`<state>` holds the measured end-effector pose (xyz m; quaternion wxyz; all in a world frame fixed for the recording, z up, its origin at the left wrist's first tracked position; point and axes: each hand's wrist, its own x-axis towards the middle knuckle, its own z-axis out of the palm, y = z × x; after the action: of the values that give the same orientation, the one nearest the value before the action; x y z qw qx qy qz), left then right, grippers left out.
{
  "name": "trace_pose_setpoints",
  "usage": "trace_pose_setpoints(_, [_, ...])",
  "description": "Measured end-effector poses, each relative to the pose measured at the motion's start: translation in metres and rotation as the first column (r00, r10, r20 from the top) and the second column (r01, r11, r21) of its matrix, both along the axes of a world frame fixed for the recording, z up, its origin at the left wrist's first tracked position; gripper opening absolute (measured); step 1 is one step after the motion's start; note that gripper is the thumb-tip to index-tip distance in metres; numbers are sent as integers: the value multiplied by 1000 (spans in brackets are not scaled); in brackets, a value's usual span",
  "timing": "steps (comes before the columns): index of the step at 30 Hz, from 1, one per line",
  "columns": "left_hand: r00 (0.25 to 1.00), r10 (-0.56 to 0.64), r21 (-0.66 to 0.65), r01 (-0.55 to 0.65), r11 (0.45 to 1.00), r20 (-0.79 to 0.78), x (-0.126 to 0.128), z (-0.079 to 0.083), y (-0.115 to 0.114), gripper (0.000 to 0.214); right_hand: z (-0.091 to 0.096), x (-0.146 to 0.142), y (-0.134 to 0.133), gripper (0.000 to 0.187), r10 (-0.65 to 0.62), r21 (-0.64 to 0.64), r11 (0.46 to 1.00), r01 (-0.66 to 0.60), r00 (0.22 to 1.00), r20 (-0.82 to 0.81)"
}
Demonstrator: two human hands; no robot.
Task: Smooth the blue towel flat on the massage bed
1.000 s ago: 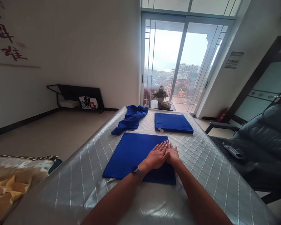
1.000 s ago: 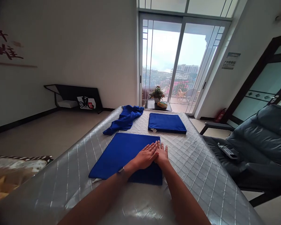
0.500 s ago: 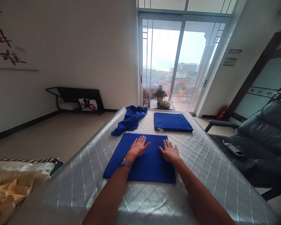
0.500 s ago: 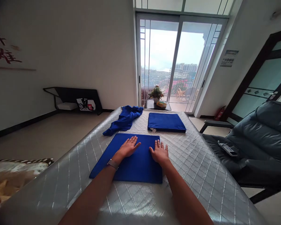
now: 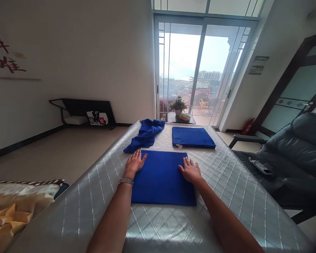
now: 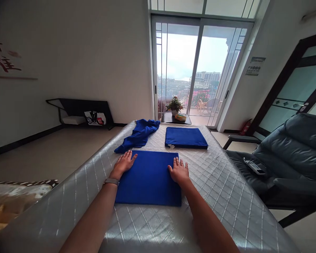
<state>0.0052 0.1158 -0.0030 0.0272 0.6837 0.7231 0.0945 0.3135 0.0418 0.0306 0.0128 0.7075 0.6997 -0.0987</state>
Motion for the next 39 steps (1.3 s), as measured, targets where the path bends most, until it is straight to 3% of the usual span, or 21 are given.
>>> trace_pose_setpoints(4, [999,34,70,-31,997,-42,7,7,-3,74,9,-7,-8,64,18,15,1000,-19,998,67])
trace_pose_setpoints(6, [996,-32,109,40,993,-79,23,15,-7,71,15,-13,-13,61,28,24,999,-31,995,94])
trace_pose_setpoints(9, [970,-225,115,235,965,-92,64,29,-21,63,21,-21,-22,62,32,30,999,-35,995,96])
trace_pose_setpoints(12, [904,-427,171,425,889,-27,114,32,-45,60,24,-26,-29,61,49,-23,999,-46,991,122])
trace_pose_setpoints(15, [808,-590,217,574,790,11,153,20,-68,56,25,-25,-32,63,100,-118,990,-80,980,171])
trace_pose_setpoints(17, [740,-672,204,659,724,-2,165,9,-76,52,24,-23,-33,66,129,-148,984,-102,975,183])
trace_pose_setpoints(19, [720,-694,185,683,706,-11,167,1,-78,52,24,-22,-32,66,139,-152,982,-112,974,182])
trace_pose_setpoints(22, [759,-652,165,643,748,0,162,-4,-73,56,22,-22,-31,64,128,-134,985,-106,976,173])
trace_pose_setpoints(39, [796,-605,100,599,794,31,156,1,-69,66,21,-24,-31,63,98,-117,990,-77,978,183])
